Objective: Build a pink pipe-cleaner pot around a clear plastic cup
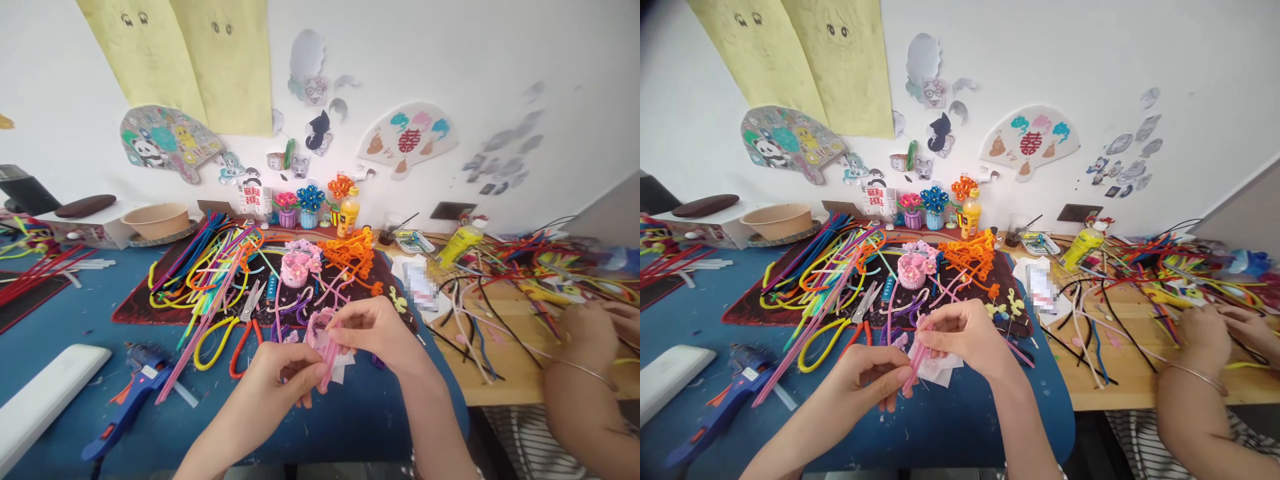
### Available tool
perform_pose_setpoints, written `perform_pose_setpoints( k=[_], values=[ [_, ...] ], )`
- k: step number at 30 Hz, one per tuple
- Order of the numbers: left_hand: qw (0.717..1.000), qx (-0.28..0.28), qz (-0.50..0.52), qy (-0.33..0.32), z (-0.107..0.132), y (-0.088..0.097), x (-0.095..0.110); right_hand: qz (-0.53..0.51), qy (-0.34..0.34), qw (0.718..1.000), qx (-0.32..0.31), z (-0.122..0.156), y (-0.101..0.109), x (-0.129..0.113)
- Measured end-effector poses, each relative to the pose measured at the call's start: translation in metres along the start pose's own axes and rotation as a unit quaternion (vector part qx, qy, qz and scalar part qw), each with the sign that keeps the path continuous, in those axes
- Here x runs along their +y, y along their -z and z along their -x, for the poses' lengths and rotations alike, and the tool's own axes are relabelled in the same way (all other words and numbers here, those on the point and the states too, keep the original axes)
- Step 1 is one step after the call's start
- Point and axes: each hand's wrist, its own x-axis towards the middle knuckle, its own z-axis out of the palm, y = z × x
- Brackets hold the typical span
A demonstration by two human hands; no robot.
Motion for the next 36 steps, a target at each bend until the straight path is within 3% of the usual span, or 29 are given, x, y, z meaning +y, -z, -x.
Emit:
perform_pose_setpoints(
  k=[11,13,15,17,19,21,23,30,36],
  values=[
    [0.997,0.063,-0.035,0.004,-0.002,-0.004,-0.003,0.026,0.021,0.999,0.024,0.002,-0.002,0.002],
    [0.996,0.075,-0.054,-0.013,-0.002,-0.004,-0.005,0.01,0.029,0.998,0.052,0.004,-0.002,0.005],
    [0.987,0.121,-0.09,-0.054,-0.001,-0.005,-0.01,-0.004,0.043,0.996,0.083,0.007,-0.002,0.008],
    [0.955,0.213,-0.16,-0.133,0.0,-0.007,-0.014,-0.007,0.061,0.991,0.121,0.012,-0.002,0.012],
    [0.889,0.299,-0.26,-0.229,0.0,-0.008,-0.018,-0.002,0.072,0.985,0.156,0.017,-0.003,0.015],
    [0.818,0.336,-0.355,-0.303,0.0,-0.009,-0.019,0.005,0.076,0.981,0.178,0.022,-0.005,0.019],
    [0.782,0.334,-0.405,-0.335,0.0,-0.009,-0.018,0.006,0.079,0.979,0.187,0.026,-0.006,0.023],
    [0.752,0.335,-0.447,-0.349,-0.001,-0.007,-0.018,-0.017,0.103,0.974,0.203,0.03,-0.015,0.027],
    [0.736,0.373,-0.444,-0.349,0.001,-0.009,-0.02,-0.053,0.126,0.964,0.226,0.033,-0.022,0.033]
  ],
)
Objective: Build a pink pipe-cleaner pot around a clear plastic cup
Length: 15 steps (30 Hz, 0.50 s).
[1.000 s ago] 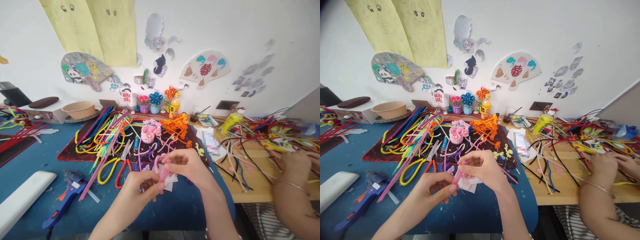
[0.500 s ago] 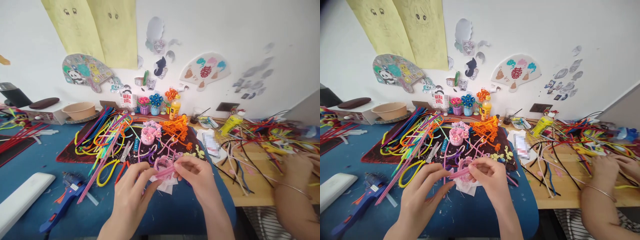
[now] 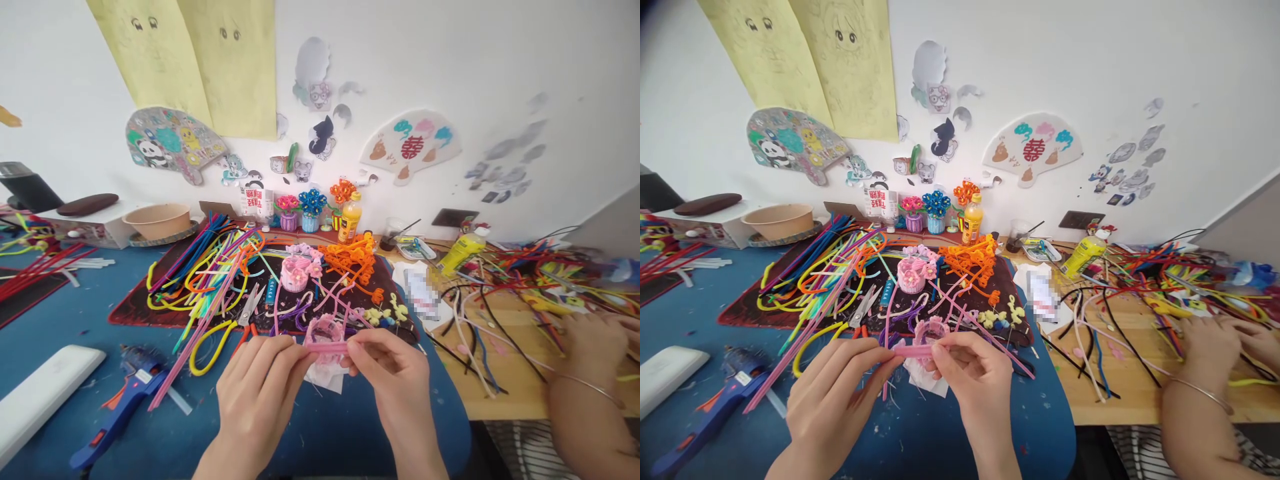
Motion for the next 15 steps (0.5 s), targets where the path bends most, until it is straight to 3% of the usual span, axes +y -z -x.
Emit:
perform_pose_setpoints(
  k=[7,15],
  values=[
    [0.999,0.043,0.01,0.009,-0.003,0.001,0.005,-0.024,0.012,1.0,0.011,0.008,0.0,0.012],
    [0.999,0.042,0.027,0.02,-0.005,0.0,0.004,-0.039,0.007,0.997,0.064,0.012,0.002,0.014]
  ],
)
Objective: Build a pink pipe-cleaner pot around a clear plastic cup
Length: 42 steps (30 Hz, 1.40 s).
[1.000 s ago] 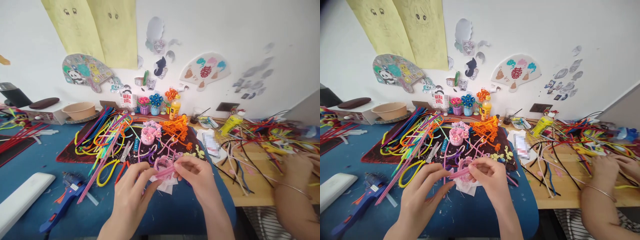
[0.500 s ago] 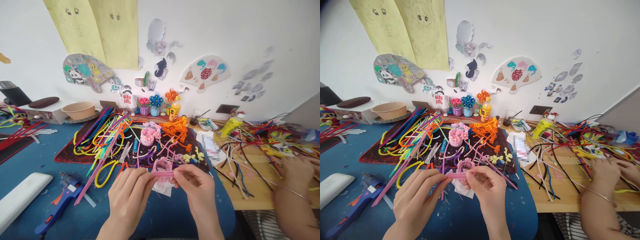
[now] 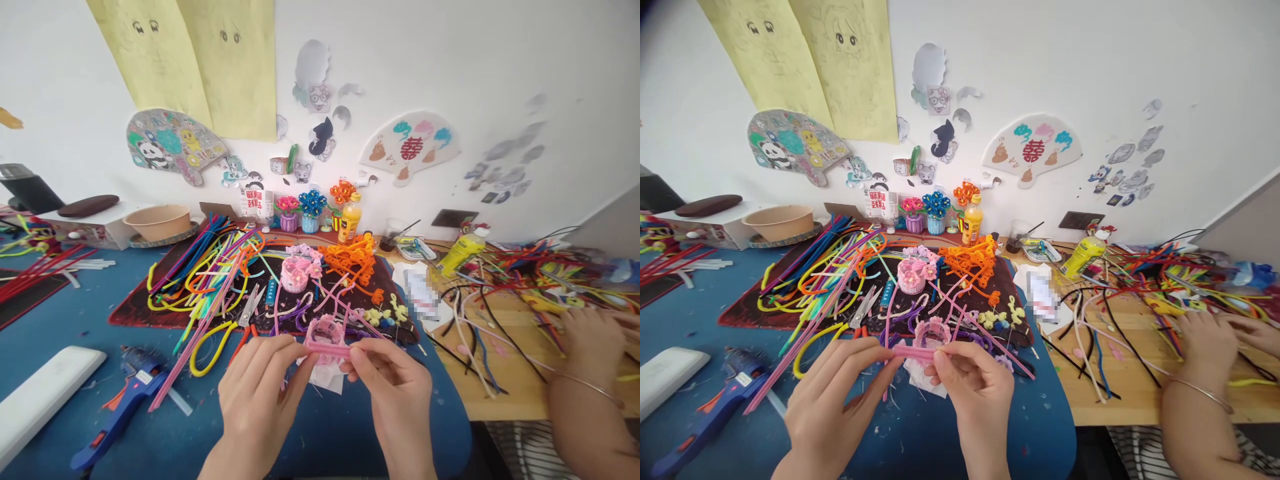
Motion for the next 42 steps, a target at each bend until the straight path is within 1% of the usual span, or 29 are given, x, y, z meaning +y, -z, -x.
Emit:
perform_pose_setpoints(
  k=[2,5,7,9,11,13,14,16,18,19,21,23,26,29,33,35,37,39,42],
  values=[
    [0.998,-0.022,0.024,0.044,0.0,0.0,-0.002,-0.007,-0.006,1.0,0.003,-0.002,0.002,0.001],
    [0.989,-0.058,0.085,0.107,-0.001,0.0,-0.003,-0.004,-0.014,1.0,-0.019,-0.005,0.003,0.001],
    [0.976,-0.083,0.147,0.14,-0.001,0.0,-0.002,-0.001,-0.016,0.999,-0.041,-0.006,0.003,0.001],
    [0.954,-0.101,0.212,0.188,-0.002,-0.001,-0.001,0.0,-0.02,0.998,-0.067,-0.007,0.004,0.001],
    [0.922,-0.106,0.267,0.26,-0.003,-0.002,0.001,0.002,-0.025,0.995,-0.1,-0.008,0.005,0.001],
    [0.88,-0.111,0.312,0.34,-0.005,-0.002,0.002,0.013,-0.025,0.991,-0.127,-0.009,0.007,-0.001],
    [0.856,-0.118,0.333,0.377,-0.005,-0.002,0.001,0.026,-0.023,0.991,-0.131,-0.009,0.008,-0.002],
    [0.804,-0.14,0.376,0.438,-0.007,-0.002,0.0,0.068,-0.006,0.991,-0.119,-0.009,0.01,-0.005],
    [0.757,-0.157,0.412,0.482,-0.007,-0.001,-0.001,0.12,0.026,0.987,-0.103,-0.008,0.012,-0.007],
    [0.738,-0.16,0.426,0.499,-0.007,-0.001,-0.001,0.141,0.046,0.984,-0.101,-0.007,0.013,-0.007],
    [0.709,-0.155,0.445,0.525,-0.006,-0.002,-0.001,0.172,0.077,0.976,-0.109,-0.007,0.013,-0.008],
    [0.69,-0.148,0.458,0.54,-0.005,-0.004,0.001,0.182,0.085,0.973,-0.113,-0.006,0.012,-0.008],
    [0.682,-0.151,0.463,0.545,-0.003,-0.007,0.004,0.163,0.046,0.978,-0.118,-0.004,0.008,-0.008],
    [0.688,-0.168,0.459,0.537,-0.002,-0.012,0.007,0.115,-0.025,0.983,-0.139,-0.003,0.005,-0.007],
    [0.701,-0.175,0.452,0.523,0.0,-0.016,0.006,0.071,-0.102,0.979,-0.161,-0.006,0.006,-0.005],
    [0.711,-0.182,0.446,0.512,0.0,-0.016,0.005,0.067,-0.122,0.975,-0.174,-0.009,0.008,-0.004],
    [0.717,-0.198,0.443,0.5,0.0,-0.015,0.003,0.065,-0.137,0.968,-0.201,-0.013,0.01,-0.003],
    [0.718,-0.22,0.443,0.49,-0.001,-0.013,0.003,0.054,-0.148,0.963,-0.218,-0.017,0.01,-0.003],
    [0.716,-0.242,0.443,0.482,-0.004,-0.011,0.002,0.033,-0.169,0.959,-0.226,-0.02,0.009,-0.004]
  ],
)
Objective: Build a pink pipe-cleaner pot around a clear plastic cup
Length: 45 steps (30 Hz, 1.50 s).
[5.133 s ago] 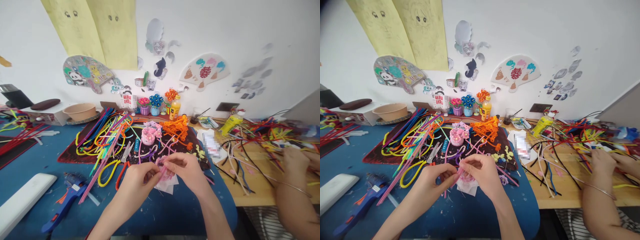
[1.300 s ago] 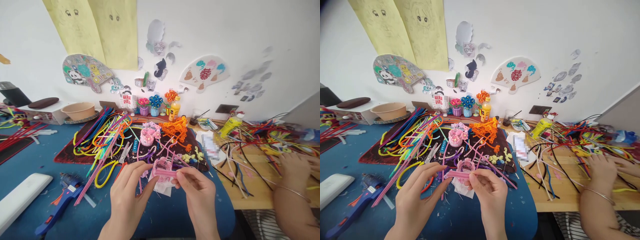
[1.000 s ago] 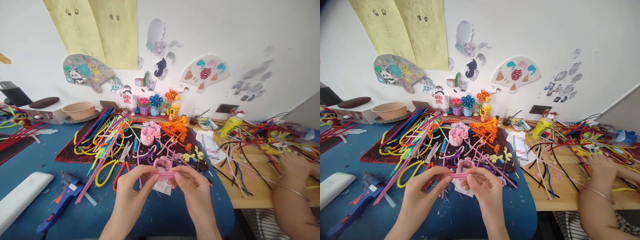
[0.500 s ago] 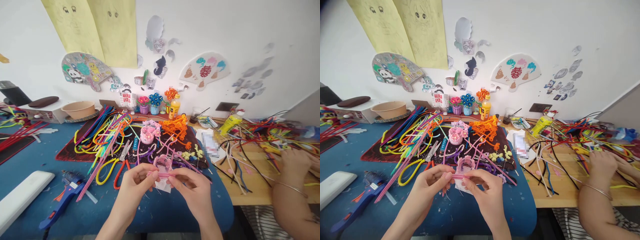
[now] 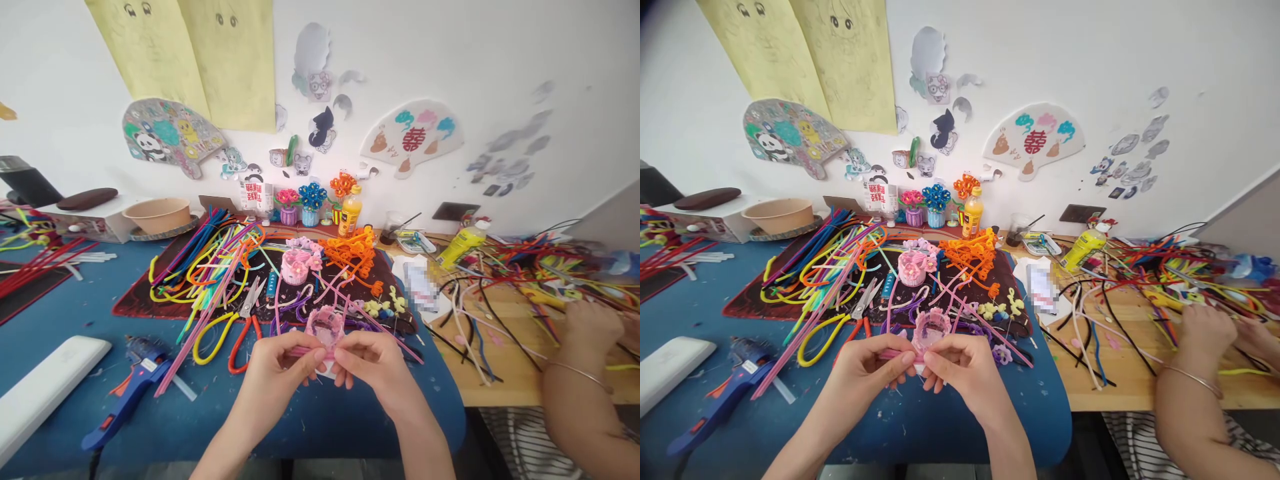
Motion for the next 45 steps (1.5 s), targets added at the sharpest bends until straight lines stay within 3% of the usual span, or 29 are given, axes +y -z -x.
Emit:
perform_pose_setpoints(
  k=[8,15,19,28,35,41,45],
  values=[
    [0.999,-0.03,0.025,0.004,0.003,0.002,0.005,-0.031,-0.015,0.999,-0.029,-0.003,-0.002,0.0],
    [0.999,0.038,0.032,0.007,0.002,0.0,0.004,-0.029,0.013,0.999,0.022,-0.002,-0.003,0.001],
    [0.997,0.066,0.047,0.014,0.002,0.0,0.003,-0.013,0.026,0.999,0.022,0.0,0.001,-0.001],
    [0.996,0.079,0.04,0.011,-0.001,0.002,-0.001,0.182,0.123,0.974,0.063,0.007,0.003,-0.002],
    [0.994,0.107,0.014,-0.013,-0.003,0.002,-0.004,0.066,0.064,0.992,0.088,0.003,-0.008,0.007],
    [0.986,0.164,-0.003,-0.041,0.003,-0.008,-0.007,0.043,0.084,0.982,0.165,0.005,-0.021,0.013],
    [0.987,0.155,-0.002,-0.042,0.003,-0.006,-0.005,0.026,0.08,0.982,0.168,0.007,-0.024,0.011]
  ],
)
